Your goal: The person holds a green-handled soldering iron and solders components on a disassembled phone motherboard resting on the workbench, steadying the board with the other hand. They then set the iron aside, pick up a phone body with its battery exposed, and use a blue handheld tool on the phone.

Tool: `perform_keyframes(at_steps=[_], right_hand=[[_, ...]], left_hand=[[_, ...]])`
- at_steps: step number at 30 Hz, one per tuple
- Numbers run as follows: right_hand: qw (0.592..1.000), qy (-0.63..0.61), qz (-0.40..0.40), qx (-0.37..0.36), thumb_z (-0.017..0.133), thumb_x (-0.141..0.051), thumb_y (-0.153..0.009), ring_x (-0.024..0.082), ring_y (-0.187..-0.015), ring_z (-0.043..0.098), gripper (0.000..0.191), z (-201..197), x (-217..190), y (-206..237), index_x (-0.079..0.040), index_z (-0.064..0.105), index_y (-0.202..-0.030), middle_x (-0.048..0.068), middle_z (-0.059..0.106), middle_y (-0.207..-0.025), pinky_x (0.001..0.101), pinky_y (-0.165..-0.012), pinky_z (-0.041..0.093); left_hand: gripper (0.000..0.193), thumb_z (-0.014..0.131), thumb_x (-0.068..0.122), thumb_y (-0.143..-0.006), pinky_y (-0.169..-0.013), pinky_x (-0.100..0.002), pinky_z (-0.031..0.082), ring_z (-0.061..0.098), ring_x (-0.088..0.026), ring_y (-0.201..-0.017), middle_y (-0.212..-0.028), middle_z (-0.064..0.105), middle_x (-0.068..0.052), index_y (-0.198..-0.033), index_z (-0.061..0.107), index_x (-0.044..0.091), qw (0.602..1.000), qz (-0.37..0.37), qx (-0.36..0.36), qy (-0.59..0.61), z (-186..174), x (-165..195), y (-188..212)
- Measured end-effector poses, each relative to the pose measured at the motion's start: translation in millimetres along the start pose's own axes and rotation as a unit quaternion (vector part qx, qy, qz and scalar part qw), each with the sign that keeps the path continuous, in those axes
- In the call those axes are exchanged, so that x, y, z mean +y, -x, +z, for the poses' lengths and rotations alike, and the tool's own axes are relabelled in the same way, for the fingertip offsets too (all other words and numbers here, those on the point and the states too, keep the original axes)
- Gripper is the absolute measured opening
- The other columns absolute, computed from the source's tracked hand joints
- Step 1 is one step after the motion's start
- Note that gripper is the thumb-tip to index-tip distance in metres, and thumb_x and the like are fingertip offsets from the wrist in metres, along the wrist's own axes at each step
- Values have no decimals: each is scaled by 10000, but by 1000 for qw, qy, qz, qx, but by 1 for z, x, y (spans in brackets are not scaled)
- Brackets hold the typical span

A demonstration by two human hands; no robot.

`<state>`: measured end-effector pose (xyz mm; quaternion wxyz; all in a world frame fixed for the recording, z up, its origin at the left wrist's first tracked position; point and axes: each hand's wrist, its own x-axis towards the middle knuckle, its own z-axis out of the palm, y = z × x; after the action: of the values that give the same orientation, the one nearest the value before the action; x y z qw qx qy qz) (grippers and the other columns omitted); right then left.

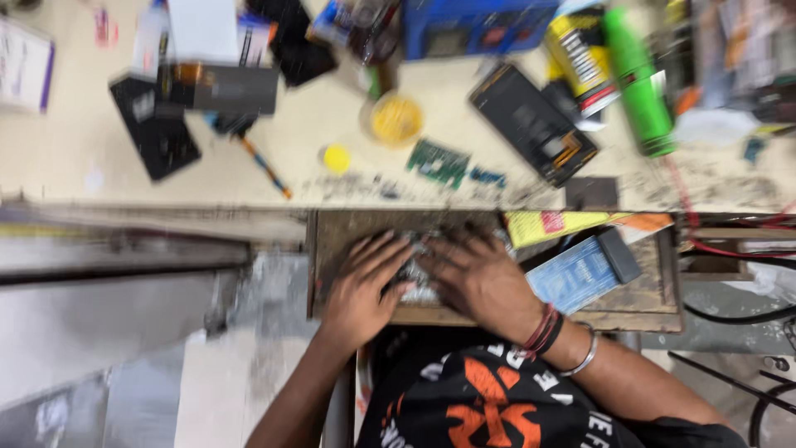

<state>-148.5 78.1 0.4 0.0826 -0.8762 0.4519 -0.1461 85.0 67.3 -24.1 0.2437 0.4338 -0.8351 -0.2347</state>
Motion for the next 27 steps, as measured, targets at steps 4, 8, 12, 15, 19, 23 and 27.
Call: perform_keyframes(at_steps=[4, 8, 12, 15, 19, 23, 27], right_hand=[[1000, -18, 3, -12, 777, -291, -790, 324, -1307, 543, 565, -3, 0, 1, -188, 662, -1334, 54, 608, -1421, 517, -1104, 395], [1000, -24, 5, -14, 778, -278, -819, 319, -1314, 557, 526, -8, -1, -1, -177, 674, -1325, 50, 609, -1450, 511, -1124, 404], [1000, -20, 1, -14, 768, -260, -860, 314, -1331, 566, 478, -13, -2, -3, -174, 693, -1325, 50, 617, -1441, 513, -1166, 392], [1000, -16, -1, -23, 763, -259, -859, 316, -1330, 562, 473, -14, -4, -4, -180, 695, -1320, 53, 622, -1441, 515, -1166, 387], [1000, -14, -6, -25, 762, -276, -874, 319, -1329, 561, 457, -16, -7, -6, -184, 698, -1317, 59, 632, -1416, 523, -1162, 387], [1000, -2, -6, -21, 761, -284, -877, 320, -1316, 564, 425, -16, -10, -7, -185, 717, -1288, 58, 642, -1398, 528, -1142, 394], [1000, 9, 1, -13, 761, -288, -896, 315, -1324, 574, 390, -17, -12, -6, -164, 729, -1264, 55, 650, -1393, 524, -1152, 407]], left_hand=[[448, 665, 279, -981, -1215, -483, 341, 495, -298, -1442, -1474, 605, -98, -1380, 639, 76, 1000, -13, -3, 8, 3, -2, 5], [437, 652, 281, -1000, -1220, -483, 346, 505, -305, -1431, -1474, 601, -110, -1379, 639, 65, 1000, -23, 8, 1, 5, 0, 4], [410, 646, 289, -1022, -1227, -472, 361, 526, -299, -1419, -1457, 614, -100, -1366, 648, 66, 999, -33, 22, 11, 3, 2, 6], [395, 648, 277, -1025, -1232, -464, 371, 537, -293, -1418, -1453, 622, -92, -1359, 653, 65, 999, -32, 28, 17, 4, 4, 7], [391, 651, 251, -1019, -1236, -454, 381, 543, -286, -1425, -1454, 628, -81, -1365, 654, 68, 998, -40, 32, 28, 4, 4, 7], [392, 665, 244, -1000, -1235, -458, 373, 541, -283, -1412, -1451, 621, -87, -1351, 657, 70, 999, -27, 29, 8, 4, 3, 5], [391, 668, 233, -1001, -1232, -461, 355, 529, -287, -1406, -1453, 613, -88, -1351, 654, 60, 999, -35, 21, -1, 5, 4, 5]])
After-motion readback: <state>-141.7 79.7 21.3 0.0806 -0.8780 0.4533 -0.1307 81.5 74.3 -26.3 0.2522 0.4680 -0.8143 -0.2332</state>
